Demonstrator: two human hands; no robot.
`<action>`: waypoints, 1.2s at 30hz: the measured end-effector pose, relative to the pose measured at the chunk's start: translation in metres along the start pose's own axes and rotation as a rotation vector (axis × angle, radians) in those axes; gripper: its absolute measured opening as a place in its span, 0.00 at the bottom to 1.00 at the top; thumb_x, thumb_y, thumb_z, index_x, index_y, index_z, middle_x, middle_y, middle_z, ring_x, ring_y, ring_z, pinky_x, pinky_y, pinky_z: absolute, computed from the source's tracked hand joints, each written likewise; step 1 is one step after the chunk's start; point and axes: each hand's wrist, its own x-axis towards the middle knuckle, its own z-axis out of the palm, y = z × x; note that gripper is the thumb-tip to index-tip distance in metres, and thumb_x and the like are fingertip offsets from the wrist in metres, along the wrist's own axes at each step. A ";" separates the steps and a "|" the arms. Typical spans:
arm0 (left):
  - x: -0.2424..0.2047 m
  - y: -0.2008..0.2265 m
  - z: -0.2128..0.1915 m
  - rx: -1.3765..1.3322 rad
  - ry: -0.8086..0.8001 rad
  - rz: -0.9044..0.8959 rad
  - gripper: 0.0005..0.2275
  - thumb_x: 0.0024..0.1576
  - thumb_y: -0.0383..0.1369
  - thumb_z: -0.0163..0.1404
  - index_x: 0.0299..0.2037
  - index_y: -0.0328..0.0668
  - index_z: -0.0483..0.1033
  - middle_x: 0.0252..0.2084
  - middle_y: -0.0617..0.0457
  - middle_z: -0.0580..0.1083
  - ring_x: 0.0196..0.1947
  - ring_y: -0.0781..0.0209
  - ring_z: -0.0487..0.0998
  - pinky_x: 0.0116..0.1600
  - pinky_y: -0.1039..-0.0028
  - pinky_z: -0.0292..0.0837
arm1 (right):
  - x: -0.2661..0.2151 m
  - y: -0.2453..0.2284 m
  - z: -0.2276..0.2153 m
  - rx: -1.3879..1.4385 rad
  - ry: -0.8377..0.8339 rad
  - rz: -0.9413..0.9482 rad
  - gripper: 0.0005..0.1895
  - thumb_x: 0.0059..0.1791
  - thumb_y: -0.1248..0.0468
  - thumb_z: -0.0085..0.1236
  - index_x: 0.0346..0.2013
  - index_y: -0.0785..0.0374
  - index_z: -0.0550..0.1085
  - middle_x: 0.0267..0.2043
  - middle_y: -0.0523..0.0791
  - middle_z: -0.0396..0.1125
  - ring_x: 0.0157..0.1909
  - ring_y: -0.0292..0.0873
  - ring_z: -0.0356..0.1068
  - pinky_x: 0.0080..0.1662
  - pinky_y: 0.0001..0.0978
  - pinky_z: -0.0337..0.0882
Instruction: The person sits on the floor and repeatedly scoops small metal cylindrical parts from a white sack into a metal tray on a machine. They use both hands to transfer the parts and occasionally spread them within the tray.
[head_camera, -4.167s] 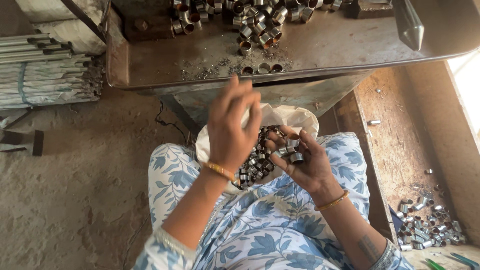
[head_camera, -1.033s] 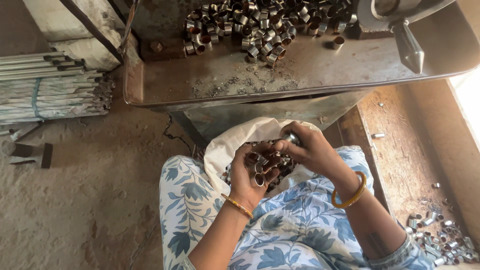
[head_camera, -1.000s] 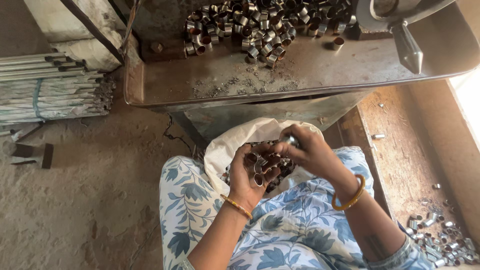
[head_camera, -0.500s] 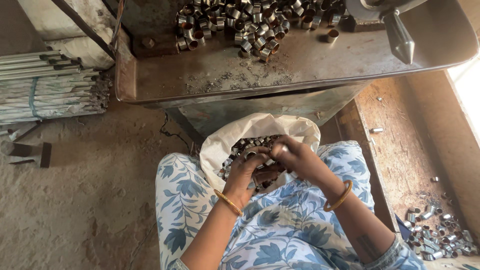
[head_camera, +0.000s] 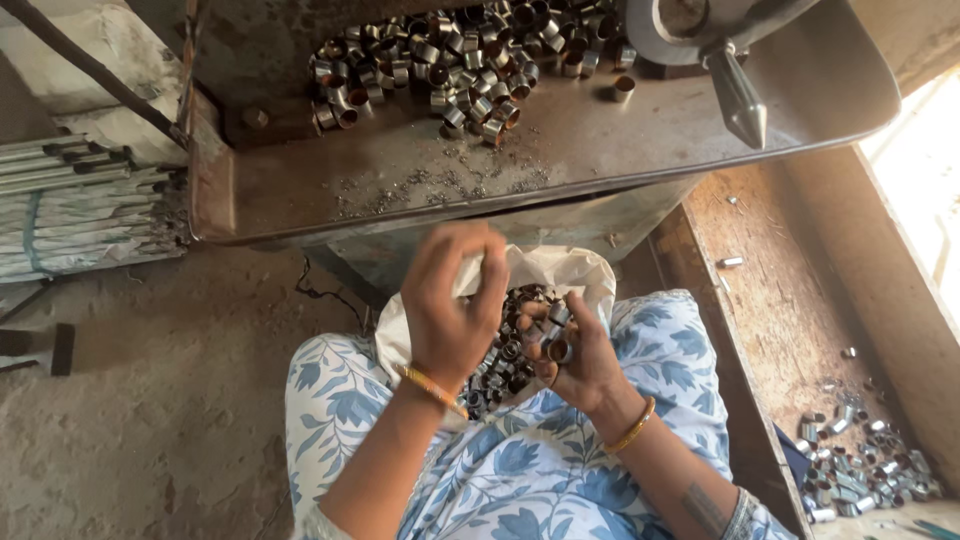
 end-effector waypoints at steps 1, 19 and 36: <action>0.017 -0.004 0.002 0.077 -0.016 0.059 0.01 0.62 0.29 0.55 0.41 0.44 0.76 0.44 0.53 0.79 0.48 0.60 0.80 0.56 0.68 0.77 | 0.002 0.001 -0.007 -0.021 0.059 0.013 0.31 0.57 0.41 0.44 0.51 0.67 0.73 0.41 0.48 0.74 0.35 0.42 0.75 0.28 0.26 0.76; 0.136 -0.113 0.075 0.502 -0.538 -0.445 0.09 0.56 0.29 0.57 0.46 0.50 0.78 0.52 0.46 0.72 0.39 0.49 0.83 0.41 0.66 0.80 | 0.034 -0.007 -0.036 -0.351 0.369 0.034 0.33 0.54 0.35 0.35 0.43 0.60 0.74 0.30 0.40 0.69 0.32 0.38 0.71 0.29 0.26 0.70; -0.067 -0.055 -0.019 -1.230 -0.075 -1.154 0.19 0.62 0.37 0.49 0.58 0.30 0.74 0.53 0.40 0.78 0.50 0.47 0.82 0.53 0.62 0.82 | 0.027 -0.002 -0.035 -0.496 0.254 -0.057 0.23 0.55 0.44 0.44 0.52 0.58 0.70 0.32 0.41 0.63 0.30 0.37 0.65 0.23 0.26 0.60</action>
